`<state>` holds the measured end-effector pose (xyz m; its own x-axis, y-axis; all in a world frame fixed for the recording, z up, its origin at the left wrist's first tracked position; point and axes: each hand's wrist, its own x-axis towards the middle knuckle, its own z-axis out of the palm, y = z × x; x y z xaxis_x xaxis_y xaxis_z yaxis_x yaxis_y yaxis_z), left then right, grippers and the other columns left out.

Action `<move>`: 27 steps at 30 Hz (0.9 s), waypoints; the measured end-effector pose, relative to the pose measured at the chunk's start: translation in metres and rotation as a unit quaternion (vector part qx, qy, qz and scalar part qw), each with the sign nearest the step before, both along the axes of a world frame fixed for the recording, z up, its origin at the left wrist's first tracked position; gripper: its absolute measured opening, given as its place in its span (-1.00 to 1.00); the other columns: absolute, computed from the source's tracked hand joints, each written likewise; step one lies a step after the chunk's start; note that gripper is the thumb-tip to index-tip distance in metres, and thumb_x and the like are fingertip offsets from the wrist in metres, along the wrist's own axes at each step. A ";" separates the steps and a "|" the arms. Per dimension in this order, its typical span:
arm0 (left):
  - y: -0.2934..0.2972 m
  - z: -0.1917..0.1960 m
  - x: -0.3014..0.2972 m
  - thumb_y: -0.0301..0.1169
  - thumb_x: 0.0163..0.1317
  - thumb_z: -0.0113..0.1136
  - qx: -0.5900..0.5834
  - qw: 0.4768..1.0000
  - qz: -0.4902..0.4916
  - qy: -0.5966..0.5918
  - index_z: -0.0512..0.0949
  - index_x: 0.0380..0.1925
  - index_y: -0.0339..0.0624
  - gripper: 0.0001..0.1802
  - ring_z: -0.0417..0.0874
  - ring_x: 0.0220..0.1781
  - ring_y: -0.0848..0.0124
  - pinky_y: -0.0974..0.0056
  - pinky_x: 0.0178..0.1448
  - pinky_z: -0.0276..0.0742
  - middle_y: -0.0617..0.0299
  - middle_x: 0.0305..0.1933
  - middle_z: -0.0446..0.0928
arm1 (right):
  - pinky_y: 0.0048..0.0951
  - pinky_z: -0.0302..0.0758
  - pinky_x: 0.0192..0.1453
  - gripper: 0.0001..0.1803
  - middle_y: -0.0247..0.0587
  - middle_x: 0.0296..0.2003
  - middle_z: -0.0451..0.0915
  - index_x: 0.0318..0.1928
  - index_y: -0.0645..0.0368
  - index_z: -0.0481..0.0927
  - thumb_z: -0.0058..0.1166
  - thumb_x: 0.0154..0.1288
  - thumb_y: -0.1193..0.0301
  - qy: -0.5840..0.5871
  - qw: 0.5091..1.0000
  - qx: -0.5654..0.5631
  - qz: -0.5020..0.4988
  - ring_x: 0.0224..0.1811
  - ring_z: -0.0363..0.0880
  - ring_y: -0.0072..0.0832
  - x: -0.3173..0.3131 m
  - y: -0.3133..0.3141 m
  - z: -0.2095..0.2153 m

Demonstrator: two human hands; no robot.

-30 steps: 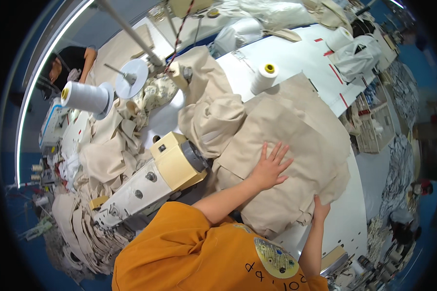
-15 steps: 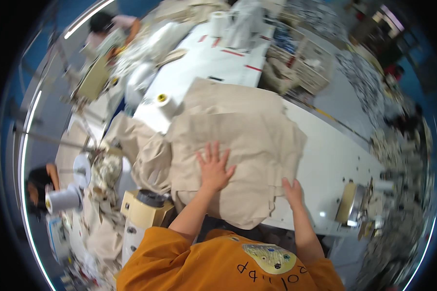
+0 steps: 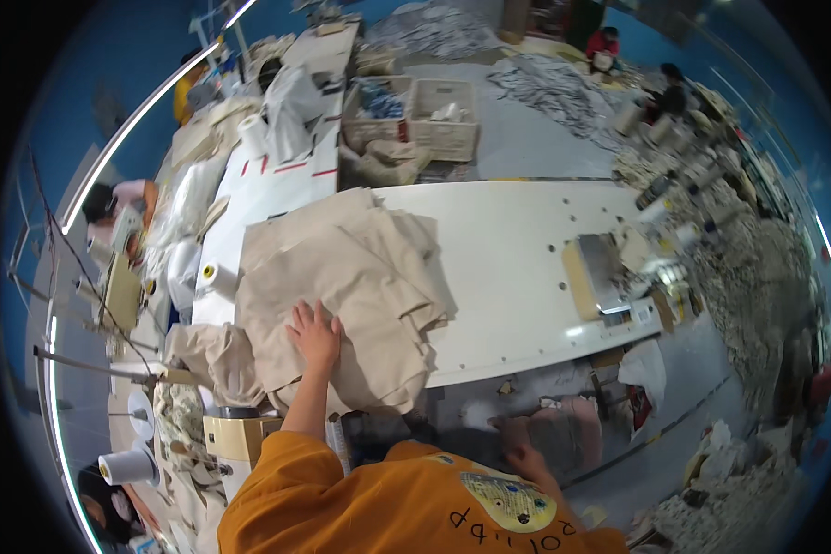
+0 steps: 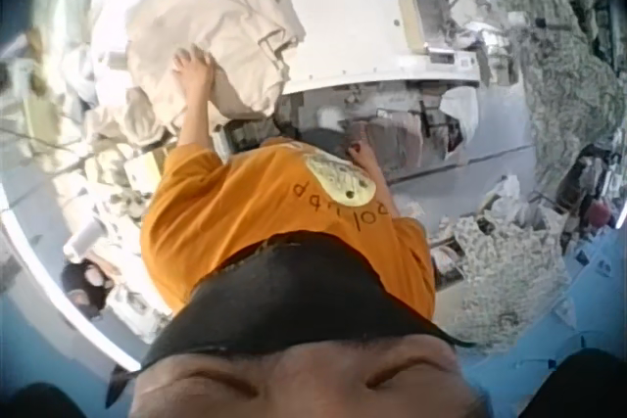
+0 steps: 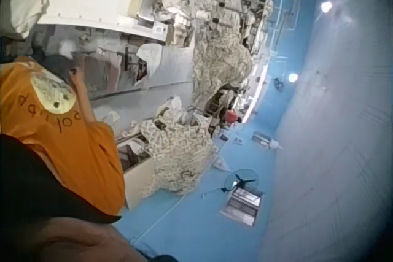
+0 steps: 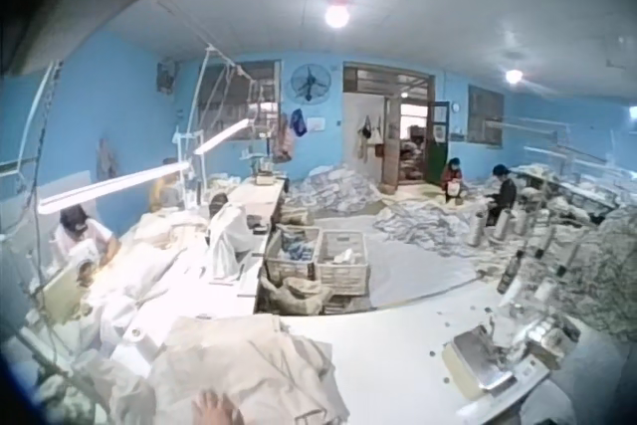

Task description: The person picks up fabric pieces from a table, spreads and aligns their edges by hand, and moves the fabric to an overlock sewing machine workstation.

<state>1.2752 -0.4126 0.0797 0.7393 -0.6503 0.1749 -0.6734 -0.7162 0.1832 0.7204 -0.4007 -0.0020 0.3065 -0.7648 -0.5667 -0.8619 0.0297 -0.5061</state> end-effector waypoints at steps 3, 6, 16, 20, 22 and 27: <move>0.001 0.001 -0.052 -0.18 0.15 0.29 -0.040 0.999 -0.017 0.023 0.28 0.35 -0.03 -0.24 0.03 0.54 -0.03 -0.27 0.50 -0.08 -0.06 0.49 0.10 | -0.20 0.58 -0.06 -0.47 0.05 -0.24 0.70 0.05 0.22 0.58 0.25 0.18 0.12 0.003 0.999 -0.022 -0.038 -0.19 0.71 -0.16 -0.101 0.058 -0.073; -0.004 0.011 -0.156 -0.29 0.09 0.34 -0.096 0.974 -0.205 0.021 0.30 0.32 -0.08 -0.24 0.10 0.51 -0.04 -0.24 0.49 -0.03 -0.10 0.47 0.11 | -0.23 0.60 -0.21 -0.55 -0.06 -0.30 0.70 -0.03 0.24 0.64 0.25 0.20 0.16 0.031 0.976 0.059 -0.208 -0.28 0.71 -0.27 -0.165 0.118 -0.110; 0.062 -0.063 -0.380 -0.14 0.17 0.22 0.378 0.598 -0.642 0.295 0.48 0.16 -0.11 -0.44 0.51 0.24 0.03 0.01 0.29 0.40 -0.05 0.14 0.53 | -0.31 0.61 -0.31 -0.64 -0.15 -0.28 0.68 -0.02 0.28 0.62 0.18 0.24 0.32 -0.042 0.840 0.156 -0.517 -0.32 0.70 -0.40 -0.220 0.259 -0.051; 0.061 -0.076 -0.387 -0.14 0.23 0.17 0.455 0.615 -0.600 0.235 0.48 0.20 0.02 -0.47 0.56 0.16 0.00 0.01 0.21 0.47 -0.04 0.14 0.56 | -0.28 0.62 -0.22 -0.53 -0.08 -0.25 0.70 0.05 0.25 0.60 0.27 0.19 0.25 -0.091 0.814 0.118 -0.562 -0.34 0.73 -0.38 -0.219 0.323 -0.071; 0.051 -0.089 -0.380 -0.14 0.24 0.15 0.459 0.618 -0.592 0.236 0.49 0.21 0.05 -0.48 0.56 0.17 0.00 0.01 0.21 0.48 -0.01 0.17 0.55 | -0.25 0.62 -0.19 -0.50 -0.08 -0.24 0.70 0.05 0.24 0.61 0.29 0.17 0.20 -0.140 0.803 0.098 -0.570 -0.33 0.72 -0.36 -0.264 0.431 -0.164; -0.002 -0.121 -0.360 -0.24 0.25 0.10 0.521 0.594 -0.605 0.097 0.54 0.07 -0.08 -0.61 0.60 0.03 -0.05 -0.01 0.10 0.51 -0.07 -0.06 0.62 | -0.25 0.57 0.00 -0.49 -0.08 -0.04 0.66 0.16 0.20 0.55 0.10 0.34 0.12 -0.040 0.820 0.131 -0.556 -0.11 0.67 -0.37 -0.224 0.330 -0.086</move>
